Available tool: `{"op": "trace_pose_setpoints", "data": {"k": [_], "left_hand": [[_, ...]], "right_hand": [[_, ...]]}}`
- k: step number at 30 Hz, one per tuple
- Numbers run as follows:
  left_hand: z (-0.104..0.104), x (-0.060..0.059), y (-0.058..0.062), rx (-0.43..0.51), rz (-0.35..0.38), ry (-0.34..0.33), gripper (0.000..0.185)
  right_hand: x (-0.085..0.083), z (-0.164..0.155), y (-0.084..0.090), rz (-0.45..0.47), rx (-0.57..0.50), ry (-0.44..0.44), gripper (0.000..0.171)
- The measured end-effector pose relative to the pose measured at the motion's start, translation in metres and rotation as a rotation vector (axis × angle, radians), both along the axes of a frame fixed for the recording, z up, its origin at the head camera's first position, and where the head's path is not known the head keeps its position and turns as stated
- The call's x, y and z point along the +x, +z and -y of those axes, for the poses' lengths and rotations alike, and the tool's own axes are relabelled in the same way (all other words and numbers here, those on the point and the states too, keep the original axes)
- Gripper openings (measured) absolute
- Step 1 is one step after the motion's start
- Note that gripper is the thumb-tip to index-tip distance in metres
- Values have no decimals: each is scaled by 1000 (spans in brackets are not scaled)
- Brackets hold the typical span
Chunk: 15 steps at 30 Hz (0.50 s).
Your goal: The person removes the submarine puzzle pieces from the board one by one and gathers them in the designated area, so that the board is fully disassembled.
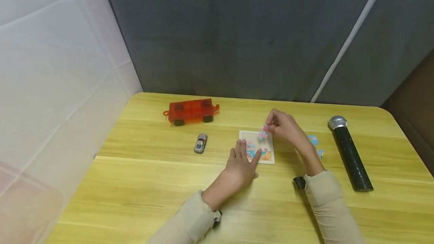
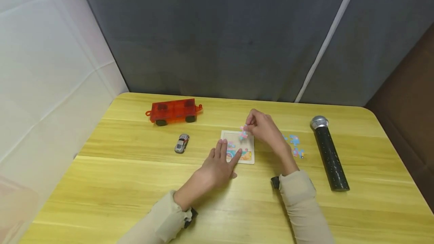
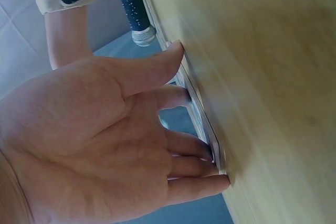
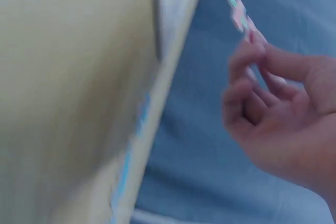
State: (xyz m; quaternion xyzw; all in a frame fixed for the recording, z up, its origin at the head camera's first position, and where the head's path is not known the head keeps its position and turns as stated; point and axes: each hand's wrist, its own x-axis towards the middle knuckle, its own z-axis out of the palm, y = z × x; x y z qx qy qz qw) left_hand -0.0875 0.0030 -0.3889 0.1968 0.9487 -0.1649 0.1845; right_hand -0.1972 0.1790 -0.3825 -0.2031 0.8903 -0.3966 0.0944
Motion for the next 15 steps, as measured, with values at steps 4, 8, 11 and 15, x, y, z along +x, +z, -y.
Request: {"op": "trace_pose_setpoints", "data": {"k": [4, 8, 11, 15], "left_hand": [[-1, 0, 0, 12, 1, 1, 74], [-1, 0, 0, 20, 0, 1, 73], [-1, 1, 0, 12, -4, 1, 73], [-2, 3, 0, 7, -6, 3, 72]], "right_hand": [[-1, -32, 10, 101, 63, 70, 10], [-1, -69, 12, 237, 167, 136, 13], [-1, -88, 8, 317, 240, 124, 14], [0, -96, 3, 340, 295, 71, 12]]}}
